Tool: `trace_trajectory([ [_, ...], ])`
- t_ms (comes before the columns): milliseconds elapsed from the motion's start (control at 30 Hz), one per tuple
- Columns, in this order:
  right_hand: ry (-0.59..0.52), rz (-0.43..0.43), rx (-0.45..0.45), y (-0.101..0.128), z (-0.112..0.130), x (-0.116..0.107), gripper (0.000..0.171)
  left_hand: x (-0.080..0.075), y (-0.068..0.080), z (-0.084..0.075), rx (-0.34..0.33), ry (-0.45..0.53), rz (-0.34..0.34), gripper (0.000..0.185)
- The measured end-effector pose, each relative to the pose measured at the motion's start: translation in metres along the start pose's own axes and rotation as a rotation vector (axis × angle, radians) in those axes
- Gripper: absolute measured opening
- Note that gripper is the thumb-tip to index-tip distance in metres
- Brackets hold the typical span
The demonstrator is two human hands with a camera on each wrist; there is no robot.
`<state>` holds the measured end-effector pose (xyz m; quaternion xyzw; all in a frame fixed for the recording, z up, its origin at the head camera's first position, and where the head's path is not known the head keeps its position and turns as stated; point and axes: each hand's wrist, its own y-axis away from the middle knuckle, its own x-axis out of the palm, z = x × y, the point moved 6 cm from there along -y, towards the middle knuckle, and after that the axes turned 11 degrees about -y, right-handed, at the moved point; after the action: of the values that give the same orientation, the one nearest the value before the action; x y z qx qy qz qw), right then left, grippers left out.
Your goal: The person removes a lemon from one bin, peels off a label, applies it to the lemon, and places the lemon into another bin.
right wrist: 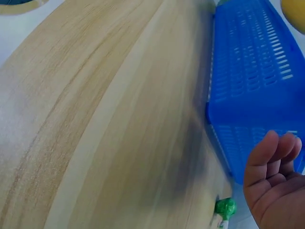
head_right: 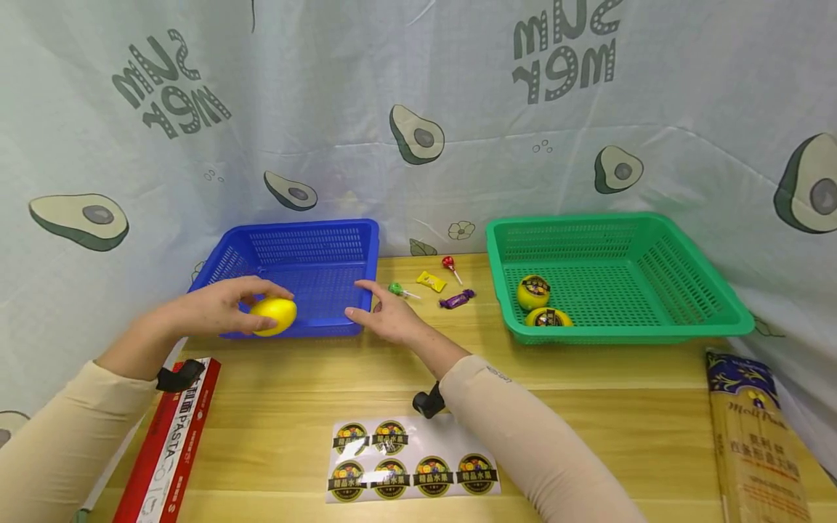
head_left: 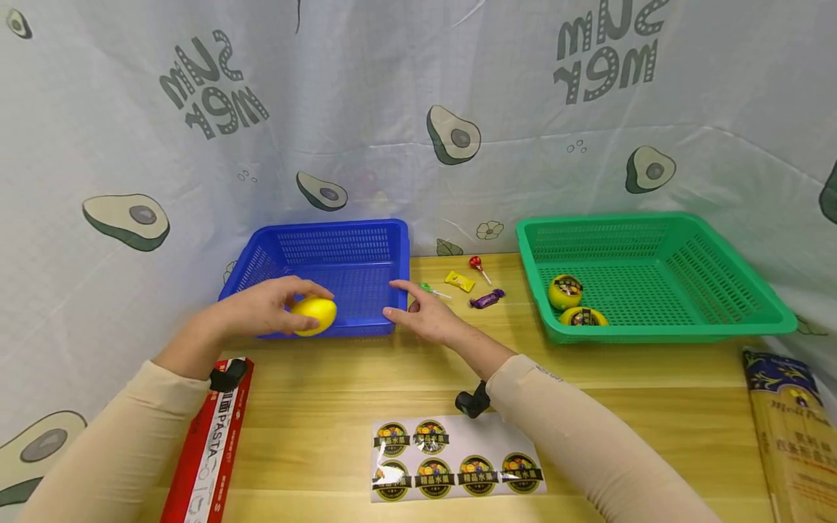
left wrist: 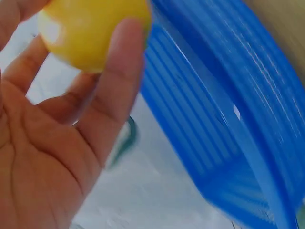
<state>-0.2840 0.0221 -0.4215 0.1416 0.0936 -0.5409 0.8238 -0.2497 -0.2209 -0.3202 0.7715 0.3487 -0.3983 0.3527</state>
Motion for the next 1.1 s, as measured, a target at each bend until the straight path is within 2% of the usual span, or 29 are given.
trace_trajectory([
  [167,-0.032,-0.041,-0.037,0.012,0.007,-0.012,0.068,0.028,0.01,-0.031,0.088,-0.038,0.039,0.038],
  [233,-0.055,-0.058,-0.065,0.022,0.01,-0.021,0.066,0.04,0.011,-0.039,0.117,-0.019,0.068,0.037],
  [367,-0.06,-0.075,-0.099,0.051,0.006,-0.037,0.062,0.069,0.006,-0.05,0.159,0.012,0.104,0.035],
  [500,-0.046,-0.068,-0.102,0.087,-0.008,-0.048,0.061,0.1,-0.005,-0.058,0.167,0.051,0.067,0.035],
  [667,-0.033,-0.06,-0.092,0.132,-0.03,-0.058,0.058,0.132,-0.026,-0.073,0.096,0.173,0.032,0.037],
  [833,-0.041,-0.052,-0.078,0.169,-0.045,-0.066,0.052,0.149,-0.063,-0.089,-0.023,0.316,0.004,0.04],
  [933,-0.005,0.034,-0.061,0.183,-0.054,-0.065,0.05,0.157,-0.086,-0.1,-0.074,0.369,-0.028,0.042],
  [1100,0.078,0.184,0.006,0.193,-0.072,-0.057,0.041,0.168,-0.111,-0.118,-0.097,0.347,-0.056,0.043],
])
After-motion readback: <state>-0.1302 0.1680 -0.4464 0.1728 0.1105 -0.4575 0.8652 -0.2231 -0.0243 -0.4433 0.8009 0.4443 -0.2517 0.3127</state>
